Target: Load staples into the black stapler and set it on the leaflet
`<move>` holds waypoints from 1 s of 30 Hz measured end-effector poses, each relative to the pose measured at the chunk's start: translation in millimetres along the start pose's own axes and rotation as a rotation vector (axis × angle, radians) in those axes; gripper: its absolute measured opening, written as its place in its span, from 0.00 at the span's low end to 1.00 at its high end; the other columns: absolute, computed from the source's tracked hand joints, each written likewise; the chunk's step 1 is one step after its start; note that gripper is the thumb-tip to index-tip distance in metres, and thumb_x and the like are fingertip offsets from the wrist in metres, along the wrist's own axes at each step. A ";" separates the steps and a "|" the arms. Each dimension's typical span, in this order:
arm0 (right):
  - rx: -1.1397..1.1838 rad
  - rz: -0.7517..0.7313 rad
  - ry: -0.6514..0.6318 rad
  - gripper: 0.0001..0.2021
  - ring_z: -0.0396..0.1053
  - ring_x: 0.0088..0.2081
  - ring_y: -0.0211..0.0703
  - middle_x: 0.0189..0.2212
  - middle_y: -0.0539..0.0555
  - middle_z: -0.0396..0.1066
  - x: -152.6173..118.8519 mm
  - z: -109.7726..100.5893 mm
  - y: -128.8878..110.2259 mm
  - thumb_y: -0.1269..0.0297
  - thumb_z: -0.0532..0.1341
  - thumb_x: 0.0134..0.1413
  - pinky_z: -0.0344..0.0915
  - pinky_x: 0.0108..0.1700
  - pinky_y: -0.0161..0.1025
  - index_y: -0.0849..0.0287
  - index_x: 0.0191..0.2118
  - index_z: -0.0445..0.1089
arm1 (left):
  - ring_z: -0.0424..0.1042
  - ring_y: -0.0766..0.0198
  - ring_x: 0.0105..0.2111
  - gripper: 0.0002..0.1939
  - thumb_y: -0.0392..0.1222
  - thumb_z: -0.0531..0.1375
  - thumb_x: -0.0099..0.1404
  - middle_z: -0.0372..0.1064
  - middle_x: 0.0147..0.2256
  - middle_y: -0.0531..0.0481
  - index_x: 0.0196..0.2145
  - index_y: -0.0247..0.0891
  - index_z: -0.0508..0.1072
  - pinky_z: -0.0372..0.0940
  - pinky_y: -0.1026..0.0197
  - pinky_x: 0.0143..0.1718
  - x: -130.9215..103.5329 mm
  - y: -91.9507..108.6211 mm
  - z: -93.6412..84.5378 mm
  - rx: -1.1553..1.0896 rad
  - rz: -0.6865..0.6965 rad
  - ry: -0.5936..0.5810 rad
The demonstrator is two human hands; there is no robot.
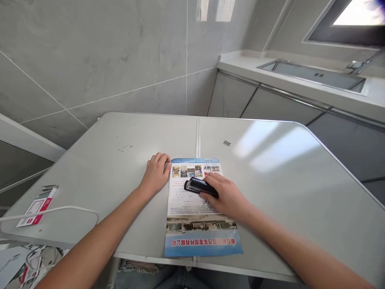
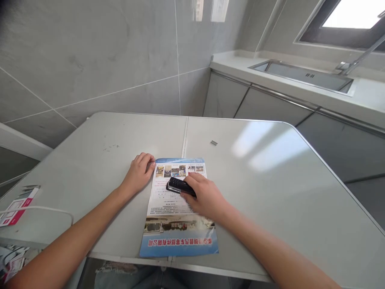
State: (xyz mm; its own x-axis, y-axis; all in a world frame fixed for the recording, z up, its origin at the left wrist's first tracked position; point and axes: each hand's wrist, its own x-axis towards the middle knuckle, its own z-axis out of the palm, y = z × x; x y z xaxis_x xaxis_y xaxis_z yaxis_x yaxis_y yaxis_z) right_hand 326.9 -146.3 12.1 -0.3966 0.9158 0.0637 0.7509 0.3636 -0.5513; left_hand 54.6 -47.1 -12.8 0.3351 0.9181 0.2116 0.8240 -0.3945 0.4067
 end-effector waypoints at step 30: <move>0.153 0.153 -0.051 0.26 0.63 0.30 0.40 0.28 0.49 0.68 -21.1 -98.6 98.9 0.42 0.47 0.72 0.60 0.33 0.38 0.56 0.32 0.65 | 0.36 0.70 0.20 0.38 0.59 0.62 0.65 0.29 0.20 0.60 0.20 0.41 0.37 0.47 0.61 0.23 74.0 -65.6 -17.5 -1.359 -0.034 -0.321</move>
State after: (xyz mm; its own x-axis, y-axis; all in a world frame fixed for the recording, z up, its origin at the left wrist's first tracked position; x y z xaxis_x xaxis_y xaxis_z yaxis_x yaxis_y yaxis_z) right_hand 461.6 -112.8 38.2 -0.3131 0.9471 -0.0700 0.7170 0.1874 -0.6714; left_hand 17.3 46.1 -8.3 0.5653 0.8235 0.0491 -0.1869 0.0699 0.9799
